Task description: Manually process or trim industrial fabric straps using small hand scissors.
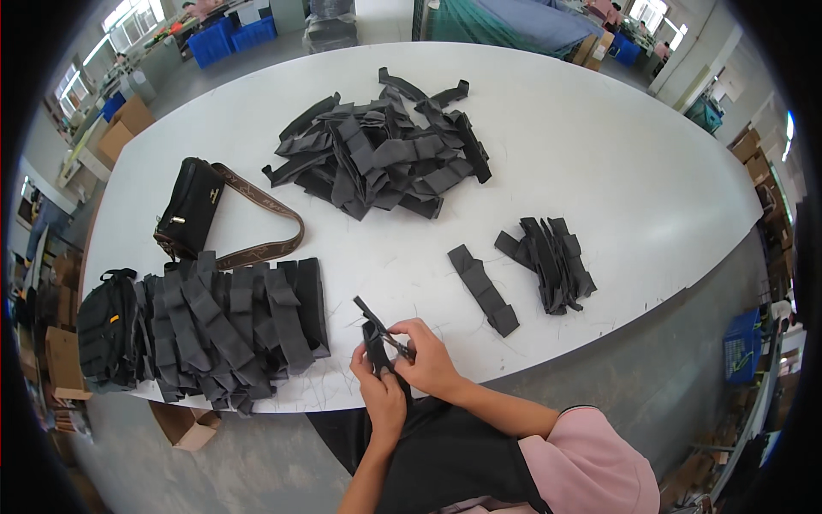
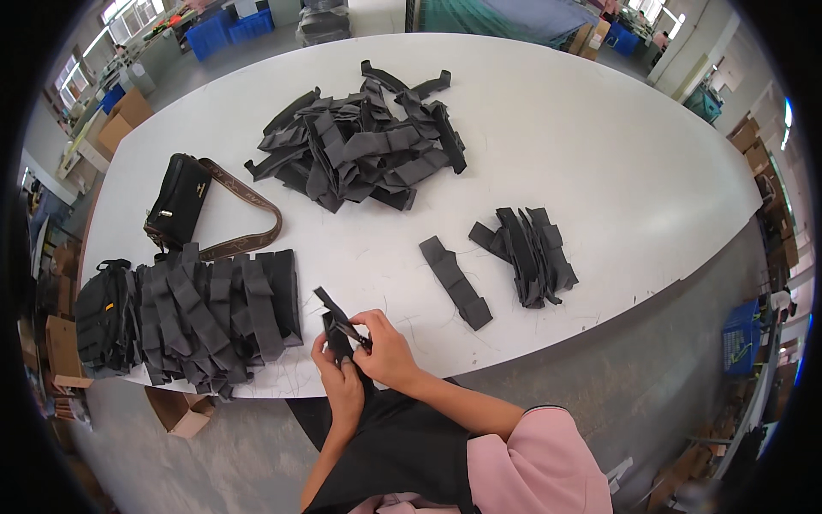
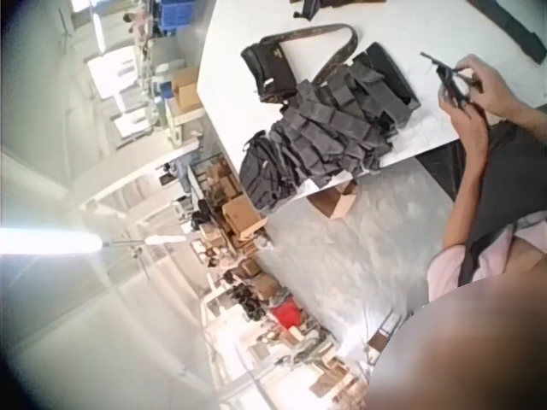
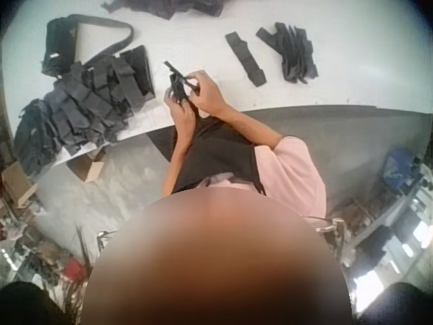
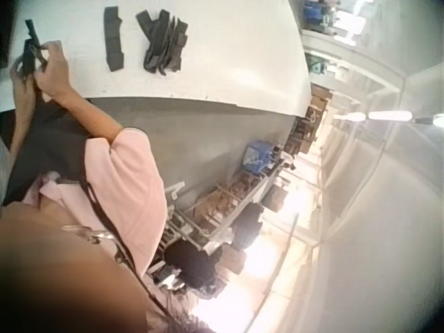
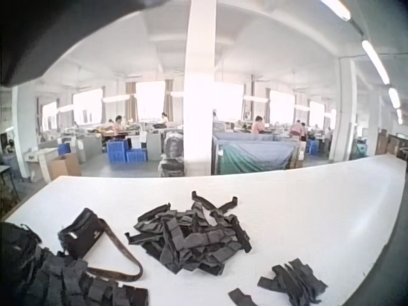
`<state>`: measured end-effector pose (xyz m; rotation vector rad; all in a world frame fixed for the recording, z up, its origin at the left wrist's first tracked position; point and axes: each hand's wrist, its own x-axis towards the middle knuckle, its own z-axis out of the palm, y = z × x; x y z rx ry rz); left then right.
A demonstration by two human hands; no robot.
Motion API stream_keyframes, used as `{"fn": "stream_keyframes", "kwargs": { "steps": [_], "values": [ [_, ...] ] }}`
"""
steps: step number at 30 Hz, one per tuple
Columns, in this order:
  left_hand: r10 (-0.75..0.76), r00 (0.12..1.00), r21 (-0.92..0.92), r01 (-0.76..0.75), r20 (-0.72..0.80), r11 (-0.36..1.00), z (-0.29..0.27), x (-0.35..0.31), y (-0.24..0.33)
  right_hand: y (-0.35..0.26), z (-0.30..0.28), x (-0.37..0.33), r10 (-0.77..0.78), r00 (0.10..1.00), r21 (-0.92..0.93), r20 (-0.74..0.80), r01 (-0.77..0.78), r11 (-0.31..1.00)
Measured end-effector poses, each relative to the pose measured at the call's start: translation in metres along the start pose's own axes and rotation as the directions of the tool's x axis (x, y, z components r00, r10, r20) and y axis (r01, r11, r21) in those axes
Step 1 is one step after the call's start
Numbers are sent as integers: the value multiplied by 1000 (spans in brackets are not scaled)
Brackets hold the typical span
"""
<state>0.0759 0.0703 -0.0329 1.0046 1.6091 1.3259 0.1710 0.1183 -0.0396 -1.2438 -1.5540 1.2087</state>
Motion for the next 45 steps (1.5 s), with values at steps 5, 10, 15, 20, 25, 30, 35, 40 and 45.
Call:
{"fn": "stream_keyframes", "kwargs": {
  "steps": [5, 10, 15, 20, 25, 30, 35, 40, 45],
  "values": [
    [-91, 996, 8, 91, -3, 996, -20, -1, -29, 13, 8, 9, -128, 988, -120, -92, 117, 986],
    [60, 996, 235, -41, -71, 971, -25, 1, -29, 21, 10, 7, -156, 983, -155, -95, 140, 978],
    [151, 985, 224, -130, -82, 966, -35, 11, -26, 16, 11, 11, -140, 990, -158, -22, 135, 978],
    [-224, 972, -127, 231, 67, 965, -58, -5, -37, 10, 2, 18, 410, 852, -33, 326, -423, 906],
    [-469, 873, -558, 457, 134, 692, -64, -14, -15, -12, -1, 5, 469, 595, 255, 652, -755, 604],
    [-432, 900, -379, 419, 54, 825, -80, -7, -13, -38, 2, -21, 94, 946, 67, 309, -121, 990],
    [-434, 898, -369, 430, 78, 824, -85, -11, -5, -66, -1, -8, -230, 888, -289, 397, 359, 887],
    [-506, 843, -405, 533, 181, 743, -89, -11, 4, -70, -2, 0, -289, 819, -333, 495, 486, 808],
    [-473, 853, -357, 521, 220, 775, -96, -14, 2, -75, -8, 4, -402, 680, -384, 613, 701, 601]
  ]
}}
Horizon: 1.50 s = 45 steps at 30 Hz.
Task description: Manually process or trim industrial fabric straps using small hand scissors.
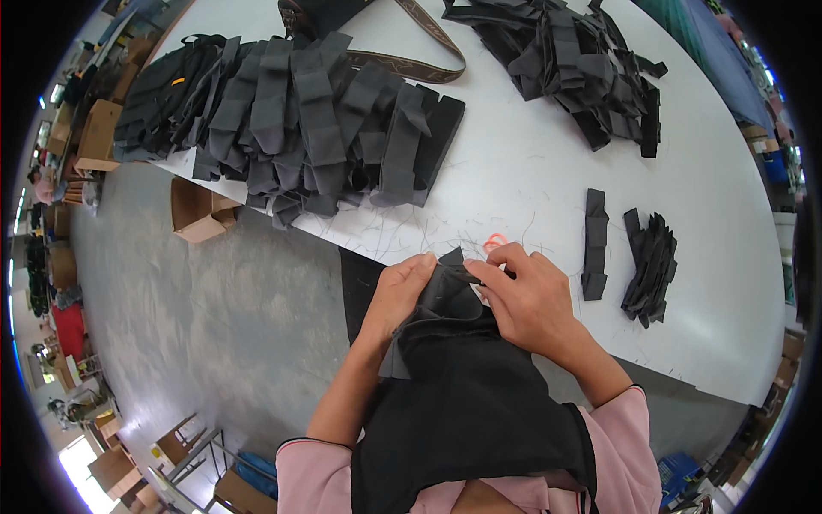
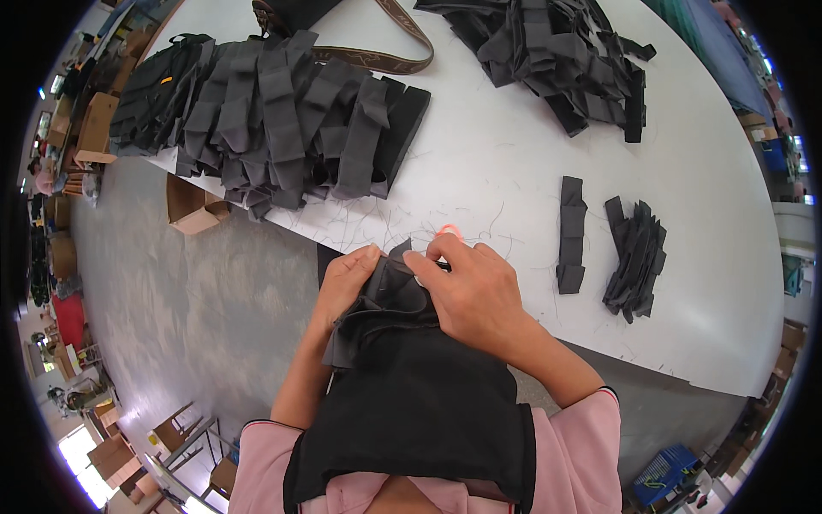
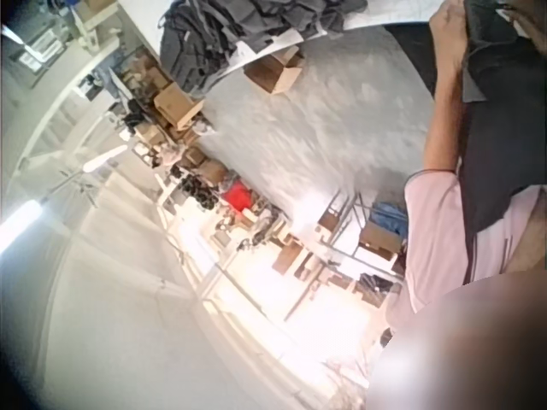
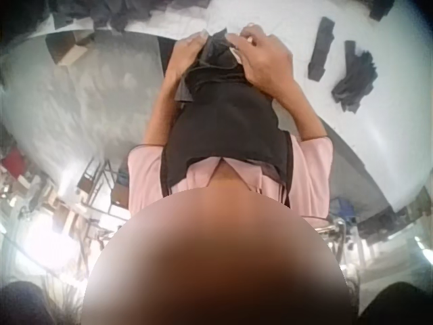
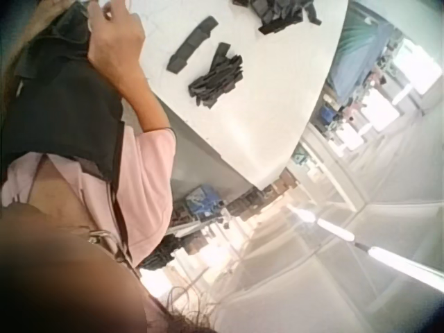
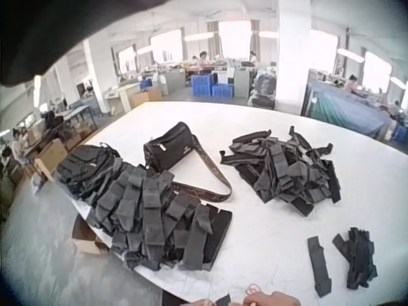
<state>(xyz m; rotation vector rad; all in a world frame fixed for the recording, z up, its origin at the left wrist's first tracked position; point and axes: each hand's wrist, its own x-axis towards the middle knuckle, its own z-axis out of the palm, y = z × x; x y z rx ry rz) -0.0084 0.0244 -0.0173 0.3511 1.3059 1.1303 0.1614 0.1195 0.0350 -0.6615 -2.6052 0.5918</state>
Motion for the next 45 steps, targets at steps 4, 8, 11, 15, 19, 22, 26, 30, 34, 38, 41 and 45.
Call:
{"fn": "stream_keyframes", "kwargs": {
  "steps": [4, 8, 11, 15, 19, 22, 26, 30, 34, 38, 41, 45],
  "values": [
    [13, 1000, -31, -13, 5, 999, -1, 2, 0, -2, -3, -3, -52, 998, -64, 17, 53, 997],
    [-10, 1000, 48, 11, -19, 999, -1, 2, 1, -1, -2, -7, -119, 993, -101, 19, 120, 988],
    [-38, 999, 38, 39, -5, 999, -4, 4, -1, 2, 0, -9, -159, 987, -85, 13, 160, 983],
    [-113, 992, -6, 114, 57, 993, -3, 1, 1, 7, 2, -13, -140, 989, 35, 58, 138, 990],
    [-151, 980, -11, 154, 132, 988, -4, -3, 3, 17, 4, -16, 142, 952, 541, 272, -273, 796],
    [-111, 974, -4, 114, 197, 993, -6, -1, -5, 23, 11, -22, 147, 839, 844, 523, -486, -228],
    [-117, 987, 21, 115, 114, 993, -1, -3, -5, 12, 7, -21, 238, 960, 595, 151, -280, 753],
    [-102, 990, 37, 99, 98, 994, -4, -1, -9, 0, 1, -23, 185, 979, 324, 86, -203, 924],
    [-101, 993, 23, 100, 66, 995, 1, -4, -6, 0, 0, -18, 106, 992, 242, 69, -119, 963],
    [-88, 994, 79, 82, 69, 993, 3, -7, -4, -2, 4, -17, 69, 997, 220, 21, -72, 973],
    [-90, 994, 58, 87, 59, 995, 5, -9, -3, -3, 7, -20, 53, 999, 150, 11, -54, 987],
    [-98, 993, 53, 95, 65, 994, 3, -8, -7, -3, 9, -23, -21, 1000, 47, -11, 21, 999]
  ]
}}
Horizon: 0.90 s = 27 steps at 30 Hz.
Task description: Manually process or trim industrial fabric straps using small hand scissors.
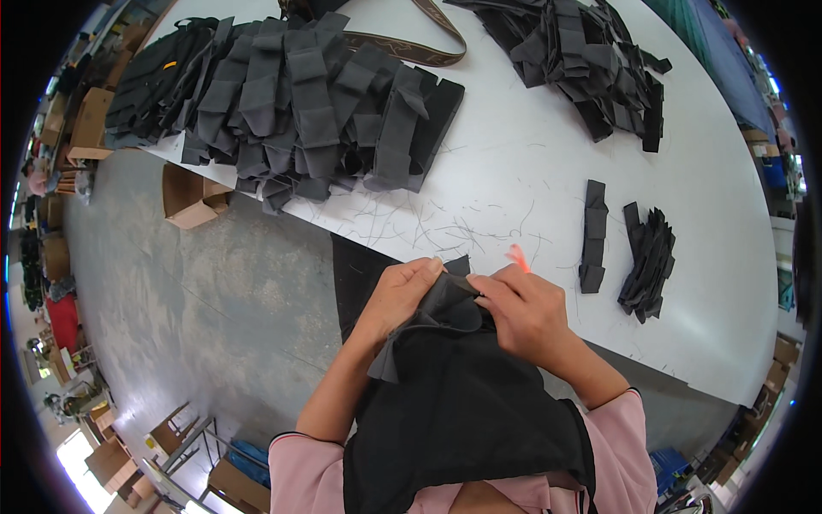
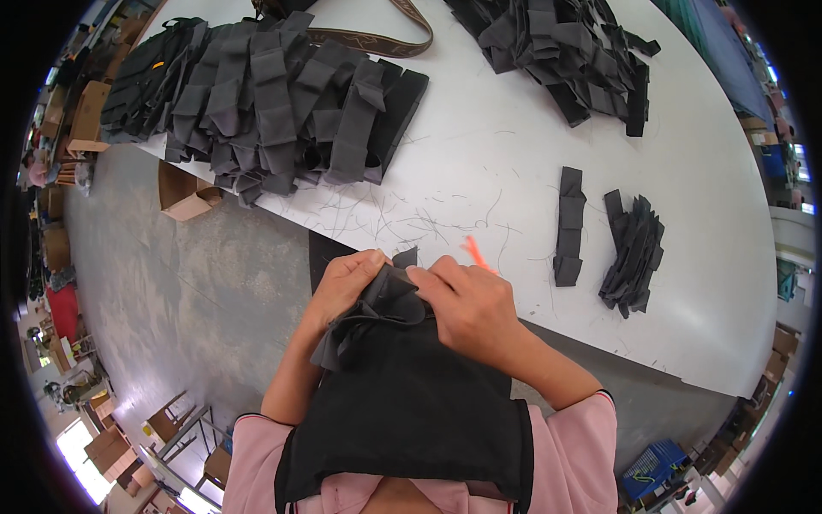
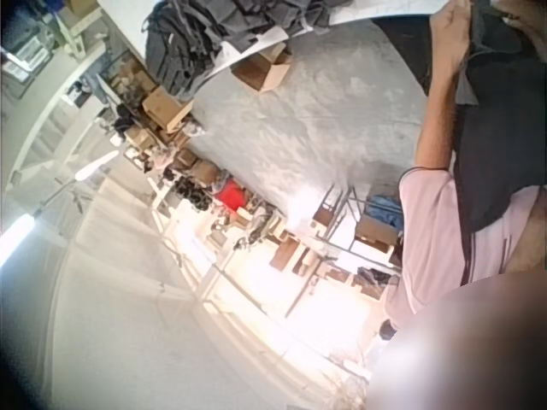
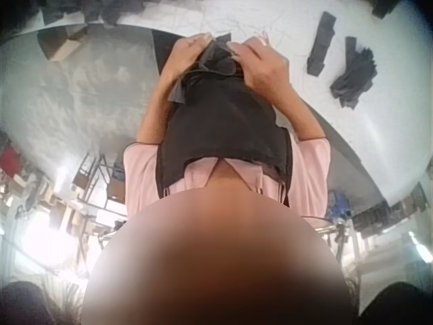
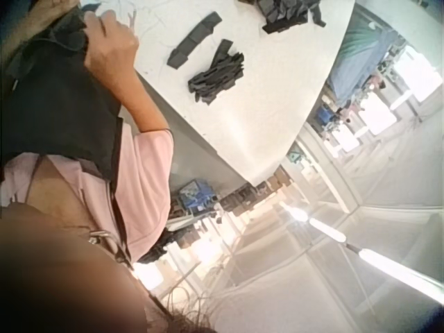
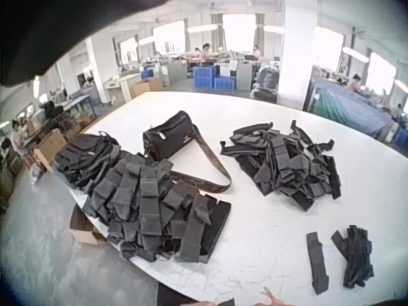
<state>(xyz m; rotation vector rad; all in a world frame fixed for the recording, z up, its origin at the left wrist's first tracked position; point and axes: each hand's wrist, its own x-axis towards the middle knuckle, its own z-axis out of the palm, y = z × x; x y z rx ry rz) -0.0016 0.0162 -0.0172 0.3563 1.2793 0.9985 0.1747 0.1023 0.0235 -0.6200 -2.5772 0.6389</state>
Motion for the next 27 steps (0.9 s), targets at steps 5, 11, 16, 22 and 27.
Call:
{"fn": "stream_keyframes", "kwargs": {
  "steps": [5, 11, 16, 22, 27],
  "values": [
    [-56, 997, -38, 58, 54, 998, -7, 5, -1, 10, -5, 7, 28, 1000, 164, 14, -30, 986],
    [-131, 984, -21, 135, 122, 991, -9, 7, -1, 14, -10, 18, -223, 969, 40, 103, 220, 975],
    [-131, 972, -104, 153, 194, 983, -13, 7, -4, 12, -14, 24, -285, 939, 41, 192, 283, 958],
    [-121, 971, -41, 133, 207, 990, -10, 7, -5, 12, -18, 20, 83, 919, 624, 385, -325, 710],
    [-135, 967, -56, 150, 214, 987, -9, 7, -5, 15, -18, 17, -3, 962, 292, 273, -80, 953]
  ]
}}
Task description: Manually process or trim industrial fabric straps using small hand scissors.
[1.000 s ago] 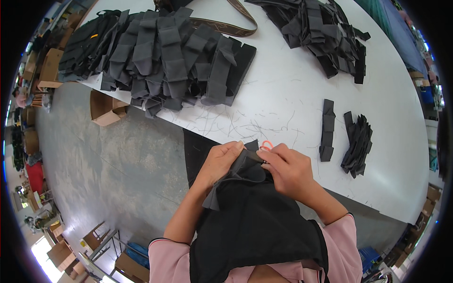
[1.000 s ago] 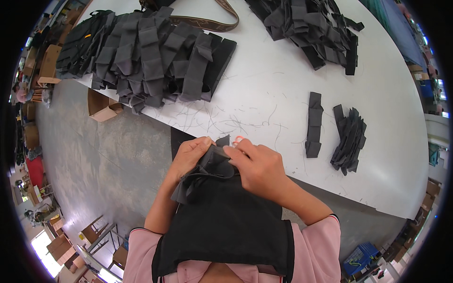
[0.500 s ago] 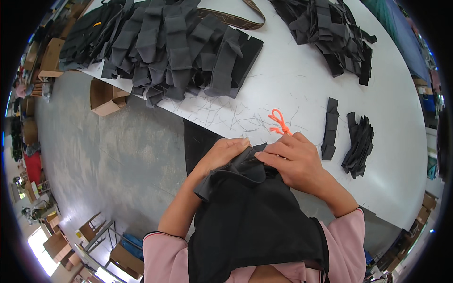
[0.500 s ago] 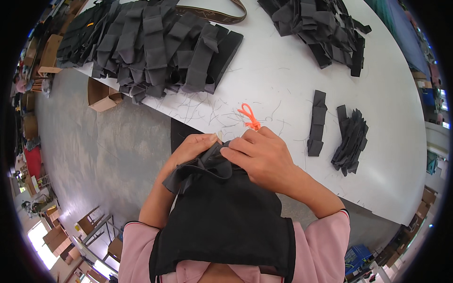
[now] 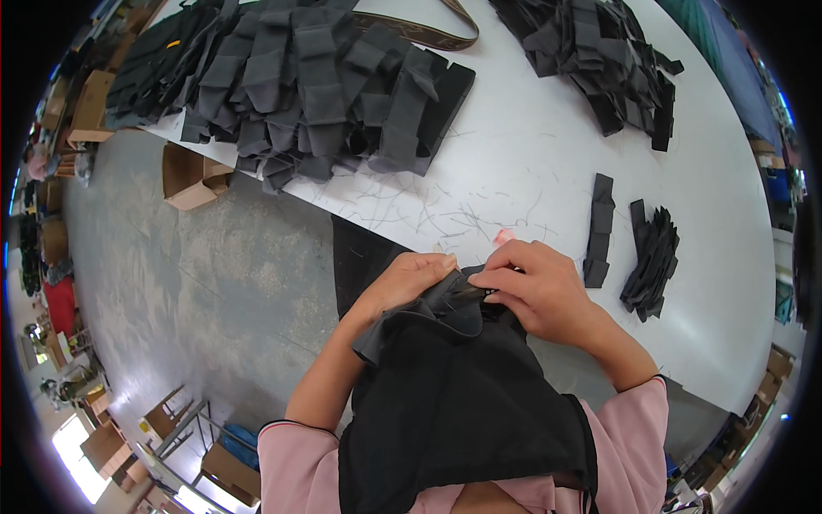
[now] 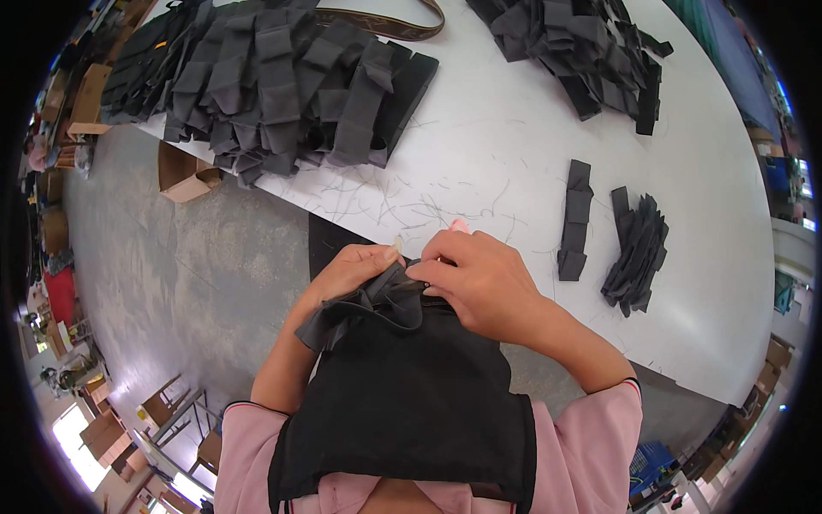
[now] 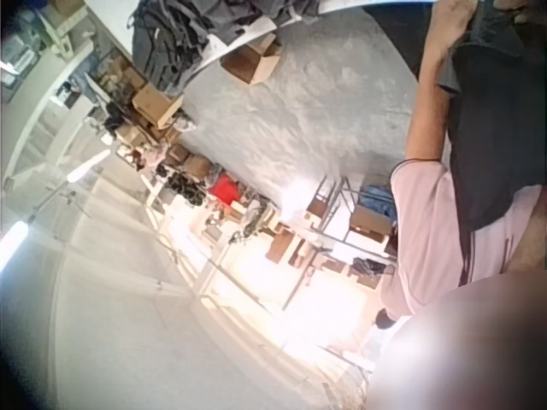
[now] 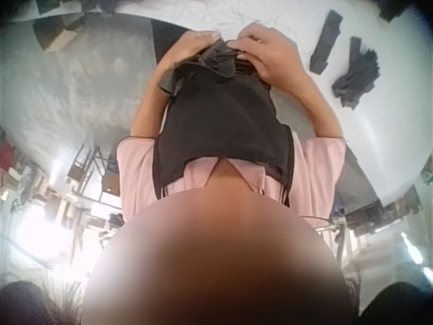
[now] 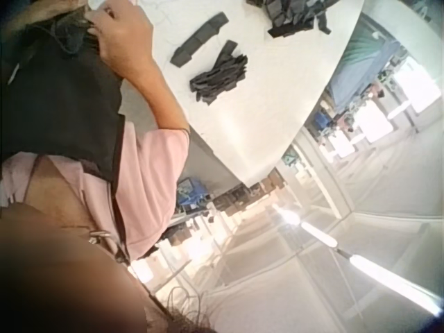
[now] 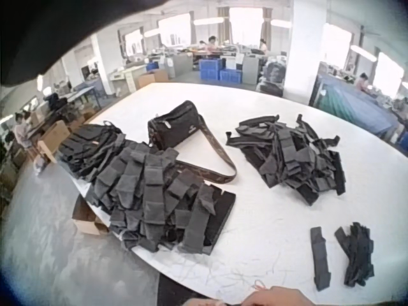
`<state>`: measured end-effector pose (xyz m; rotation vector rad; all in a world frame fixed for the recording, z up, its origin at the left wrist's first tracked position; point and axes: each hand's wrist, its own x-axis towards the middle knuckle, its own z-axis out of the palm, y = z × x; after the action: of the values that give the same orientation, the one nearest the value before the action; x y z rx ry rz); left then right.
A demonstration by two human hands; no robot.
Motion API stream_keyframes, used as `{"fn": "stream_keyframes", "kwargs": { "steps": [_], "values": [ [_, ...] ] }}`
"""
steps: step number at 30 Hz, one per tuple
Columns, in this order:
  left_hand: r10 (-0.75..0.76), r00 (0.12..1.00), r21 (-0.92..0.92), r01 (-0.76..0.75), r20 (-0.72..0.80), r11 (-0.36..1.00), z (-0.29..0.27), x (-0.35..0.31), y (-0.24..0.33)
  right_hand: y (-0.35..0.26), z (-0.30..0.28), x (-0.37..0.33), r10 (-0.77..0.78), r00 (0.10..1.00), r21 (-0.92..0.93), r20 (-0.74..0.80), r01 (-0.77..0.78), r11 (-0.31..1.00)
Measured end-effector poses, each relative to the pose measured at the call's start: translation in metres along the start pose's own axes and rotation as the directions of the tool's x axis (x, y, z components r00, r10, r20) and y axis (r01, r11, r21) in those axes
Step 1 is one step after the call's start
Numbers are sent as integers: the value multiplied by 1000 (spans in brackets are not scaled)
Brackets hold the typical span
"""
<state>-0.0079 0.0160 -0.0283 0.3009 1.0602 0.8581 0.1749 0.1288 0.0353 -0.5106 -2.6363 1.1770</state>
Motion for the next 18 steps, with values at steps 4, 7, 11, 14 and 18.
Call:
{"fn": "stream_keyframes", "kwargs": {
  "steps": [4, 7, 11, 14, 18],
  "values": [
    [-10, 1000, -12, 10, 13, 1000, 3, 0, 1, -2, -6, 6, -106, 990, -120, 92, 117, 986],
    [4, 999, -13, -3, 41, 1000, 5, -1, 3, 3, -3, 8, -158, 982, -117, 102, 170, 979],
    [14, 999, -19, -13, 52, 1000, 3, 1, 0, 3, -2, 8, -160, 983, -97, 92, 169, 981],
    [25, 998, -2, -25, 59, 1000, 2, -1, -1, 5, 3, 7, -158, 985, -79, 75, 163, 983],
    [1, 998, 0, -1, 57, 1000, 3, 0, 0, 7, 4, 6, -113, 989, -36, 92, 117, 992]
  ]
}}
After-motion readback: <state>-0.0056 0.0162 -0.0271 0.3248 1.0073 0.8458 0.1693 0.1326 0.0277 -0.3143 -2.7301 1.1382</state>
